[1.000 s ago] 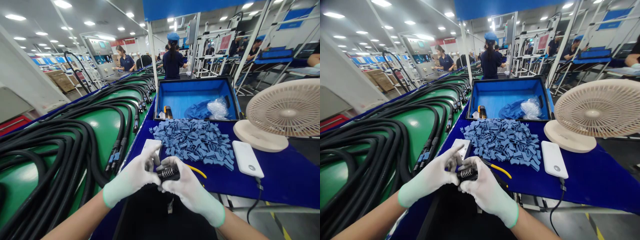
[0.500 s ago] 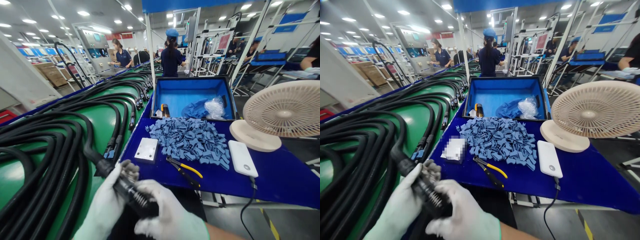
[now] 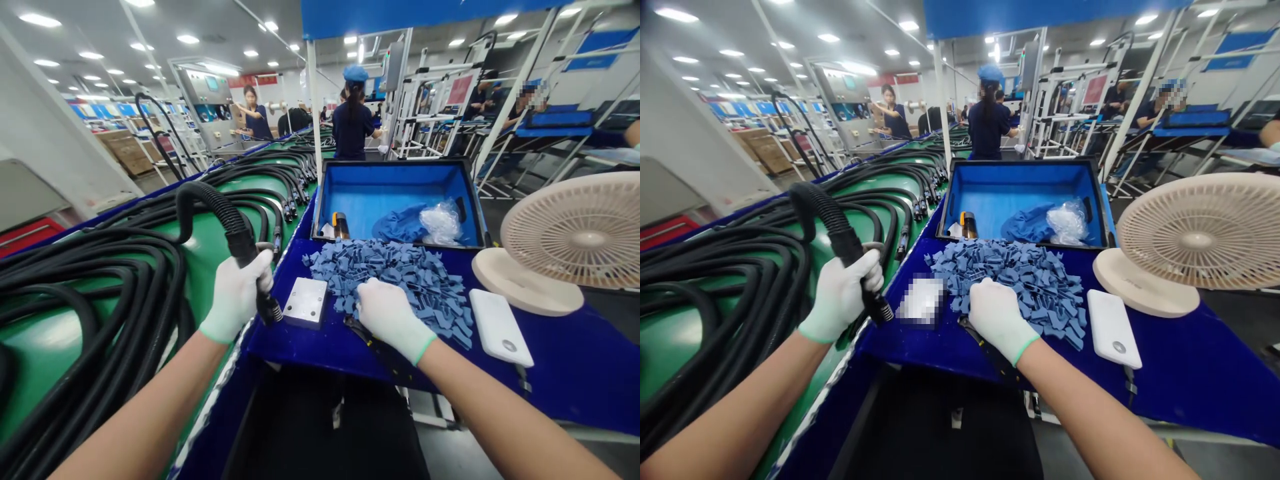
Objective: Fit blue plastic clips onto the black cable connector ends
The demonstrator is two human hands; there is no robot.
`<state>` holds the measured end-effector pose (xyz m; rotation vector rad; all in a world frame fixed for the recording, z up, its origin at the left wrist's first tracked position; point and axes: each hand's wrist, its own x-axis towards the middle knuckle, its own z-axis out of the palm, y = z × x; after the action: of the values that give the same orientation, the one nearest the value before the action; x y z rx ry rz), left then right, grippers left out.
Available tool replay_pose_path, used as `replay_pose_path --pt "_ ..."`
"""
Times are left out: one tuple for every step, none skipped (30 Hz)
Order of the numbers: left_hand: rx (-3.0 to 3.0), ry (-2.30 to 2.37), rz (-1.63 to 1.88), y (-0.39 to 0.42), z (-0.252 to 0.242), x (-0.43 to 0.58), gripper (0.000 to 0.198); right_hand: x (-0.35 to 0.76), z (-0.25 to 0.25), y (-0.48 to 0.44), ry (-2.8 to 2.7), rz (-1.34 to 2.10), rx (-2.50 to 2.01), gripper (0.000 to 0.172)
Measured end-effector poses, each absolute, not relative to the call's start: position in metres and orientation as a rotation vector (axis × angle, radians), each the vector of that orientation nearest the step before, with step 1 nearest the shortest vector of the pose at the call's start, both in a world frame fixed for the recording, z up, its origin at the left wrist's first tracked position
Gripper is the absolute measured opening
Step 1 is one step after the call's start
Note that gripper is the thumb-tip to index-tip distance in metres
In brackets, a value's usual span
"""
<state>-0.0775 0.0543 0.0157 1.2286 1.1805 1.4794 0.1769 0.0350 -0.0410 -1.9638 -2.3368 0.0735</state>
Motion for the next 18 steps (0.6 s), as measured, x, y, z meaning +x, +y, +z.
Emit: replay_pose_path --pt "1.270 1.163 1.491 0.062 0.016 -0.076 0.024 0.180 -0.039 0.037 -2.316 0.069 -1.974 0.017" --pt "1.307 1.140 1.495 0.068 0.015 -0.075 0.026 0.183 -0.038 0.039 -2.286 0.064 -1.990 0.018" --pt "1.342 1.119 1.493 0.074 0.014 -0.074 0.027 0.187 -0.037 0.042 -2.251 0.064 -2.005 0.019" --pt "1.375 1.104 1.483 0.078 0.013 -0.072 0.028 0.191 -0.037 0.045 -2.216 0.068 -2.014 0.021" --pt "1.407 1.098 1.468 0.081 0.011 -0.071 0.029 0.195 -0.037 0.048 -2.188 0.073 -2.006 0.023" --pt "1.433 1.099 1.454 0.082 0.009 -0.069 0.029 0.198 -0.038 0.052 -2.165 0.074 -1.979 0.026" --pt "1.451 1.107 1.440 0.084 0.007 -0.067 0.029 0.201 -0.039 0.055 -2.149 0.080 -1.934 0.031" --pt "1.461 1.118 1.428 0.084 0.005 -0.066 0.030 0.203 -0.040 0.057 -2.140 0.100 -1.874 0.037" --pt "1.462 1.125 1.417 0.084 0.002 -0.065 0.031 0.205 -0.041 0.059 -2.133 0.136 -1.808 0.042" --pt "1.464 1.140 1.407 0.084 -0.001 -0.063 0.032 0.207 -0.040 0.061 -2.124 0.184 -1.738 0.044" --pt "1.470 1.170 1.402 0.084 -0.004 -0.062 0.032 0.208 -0.039 0.062 -2.109 0.242 -1.667 0.044" --pt "1.479 1.211 1.401 0.084 -0.006 -0.062 0.032 0.209 -0.038 0.063 -2.083 0.306 -1.602 0.042" --pt "1.489 1.260 1.405 0.083 -0.009 -0.061 0.031 0.210 -0.036 0.063 -2.042 0.380 -1.545 0.039" --pt "1.497 1.310 1.415 0.083 -0.011 -0.061 0.030 0.210 -0.033 0.064 -1.984 0.474 -1.502 0.036" --pt "1.504 1.355 1.427 0.083 -0.013 -0.061 0.028 0.210 -0.031 0.064 -1.915 0.599 -1.469 0.034" --pt "1.507 1.385 1.438 0.083 -0.015 -0.061 0.027 0.209 -0.029 0.065 -1.830 0.752 -1.432 0.033" --pt "1.508 1.395 1.441 0.084 -0.016 -0.061 0.026 0.207 -0.027 0.067 -1.736 0.919 -1.386 0.033" --pt "1.514 1.395 1.434 0.084 -0.016 -0.061 0.026 0.205 -0.026 0.069 -1.647 1.072 -1.327 0.035"
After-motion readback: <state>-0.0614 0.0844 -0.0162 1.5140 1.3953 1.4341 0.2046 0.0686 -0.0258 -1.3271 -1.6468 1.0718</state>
